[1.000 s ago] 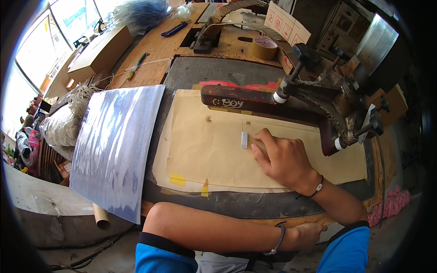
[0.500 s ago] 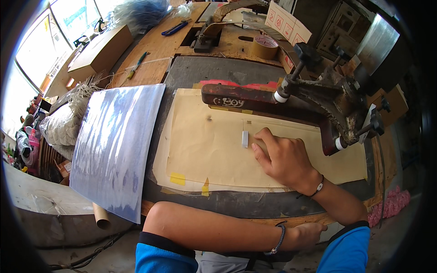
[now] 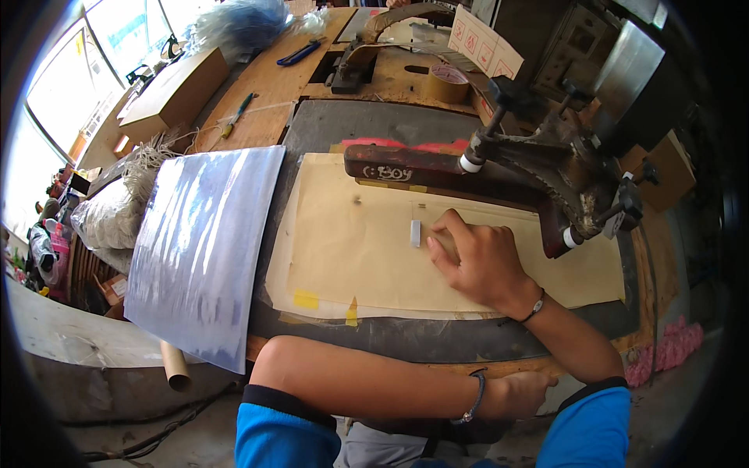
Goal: The person aligns plastic strips onto a sheet of base material on a mechanical press and operates the machine to bond them.
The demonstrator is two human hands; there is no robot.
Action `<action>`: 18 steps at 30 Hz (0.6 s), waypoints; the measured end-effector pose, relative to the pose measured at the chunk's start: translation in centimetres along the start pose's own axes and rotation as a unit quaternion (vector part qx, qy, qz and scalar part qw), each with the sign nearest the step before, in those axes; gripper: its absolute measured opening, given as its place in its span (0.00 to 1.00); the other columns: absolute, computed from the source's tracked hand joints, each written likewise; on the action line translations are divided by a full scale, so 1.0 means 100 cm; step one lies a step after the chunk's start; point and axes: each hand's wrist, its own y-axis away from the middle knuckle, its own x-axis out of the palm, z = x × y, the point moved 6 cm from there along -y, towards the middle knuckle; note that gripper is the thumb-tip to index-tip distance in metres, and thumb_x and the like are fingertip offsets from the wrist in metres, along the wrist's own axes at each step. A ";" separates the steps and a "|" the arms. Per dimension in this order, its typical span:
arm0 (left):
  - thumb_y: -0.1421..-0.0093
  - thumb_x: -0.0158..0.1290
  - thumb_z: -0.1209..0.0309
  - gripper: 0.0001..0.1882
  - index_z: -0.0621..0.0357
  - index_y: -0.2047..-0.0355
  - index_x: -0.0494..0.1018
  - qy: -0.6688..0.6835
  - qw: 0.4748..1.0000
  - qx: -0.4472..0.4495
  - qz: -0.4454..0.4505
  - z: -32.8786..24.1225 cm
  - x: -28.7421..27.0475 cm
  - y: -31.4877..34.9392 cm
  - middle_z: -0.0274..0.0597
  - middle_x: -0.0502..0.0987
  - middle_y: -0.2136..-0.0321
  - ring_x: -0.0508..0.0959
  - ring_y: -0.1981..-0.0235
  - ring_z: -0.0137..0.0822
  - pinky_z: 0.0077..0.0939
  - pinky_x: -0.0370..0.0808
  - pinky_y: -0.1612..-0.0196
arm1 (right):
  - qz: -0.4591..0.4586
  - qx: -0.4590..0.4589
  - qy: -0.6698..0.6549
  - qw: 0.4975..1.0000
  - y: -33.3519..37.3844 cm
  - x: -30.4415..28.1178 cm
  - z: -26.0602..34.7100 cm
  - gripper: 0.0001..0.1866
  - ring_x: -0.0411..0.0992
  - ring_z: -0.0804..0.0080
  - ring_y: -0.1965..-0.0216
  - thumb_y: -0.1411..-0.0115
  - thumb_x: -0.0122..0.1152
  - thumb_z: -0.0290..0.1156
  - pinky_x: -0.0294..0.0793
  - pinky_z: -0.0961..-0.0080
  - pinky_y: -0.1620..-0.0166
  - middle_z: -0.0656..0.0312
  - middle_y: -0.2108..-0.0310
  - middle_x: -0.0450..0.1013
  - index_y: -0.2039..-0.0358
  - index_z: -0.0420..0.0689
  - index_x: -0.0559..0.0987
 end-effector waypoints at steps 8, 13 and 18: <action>0.39 0.57 0.56 0.14 0.49 0.62 0.85 0.230 0.953 -0.196 0.002 0.017 0.037 -0.014 0.28 0.85 0.65 0.82 0.55 0.34 0.40 0.75 0.48 | -0.069 0.035 -0.040 0.996 0.000 0.000 -0.012 0.08 0.76 0.55 0.81 0.38 0.61 0.36 0.74 0.59 0.74 0.58 0.84 0.76 0.71 0.46 0.77; 0.40 0.58 0.53 0.17 0.47 0.58 0.84 0.360 0.898 0.016 0.253 0.023 -0.070 0.043 0.30 0.85 0.67 0.84 0.64 0.36 0.42 0.80 0.61 | -0.087 0.019 -0.046 0.995 -0.001 0.002 -0.007 0.12 0.77 0.55 0.80 0.38 0.61 0.38 0.75 0.61 0.72 0.58 0.83 0.76 0.73 0.45 0.78; 0.42 0.60 0.66 0.13 0.50 0.56 0.83 0.330 0.903 -0.273 -0.033 0.111 -0.186 0.163 0.38 0.85 0.67 0.85 0.63 0.38 0.36 0.80 0.62 | -0.085 -0.048 -0.013 0.995 0.023 -0.019 -0.026 0.12 0.78 0.53 0.76 0.38 0.59 0.39 0.77 0.59 0.70 0.54 0.77 0.78 0.72 0.44 0.80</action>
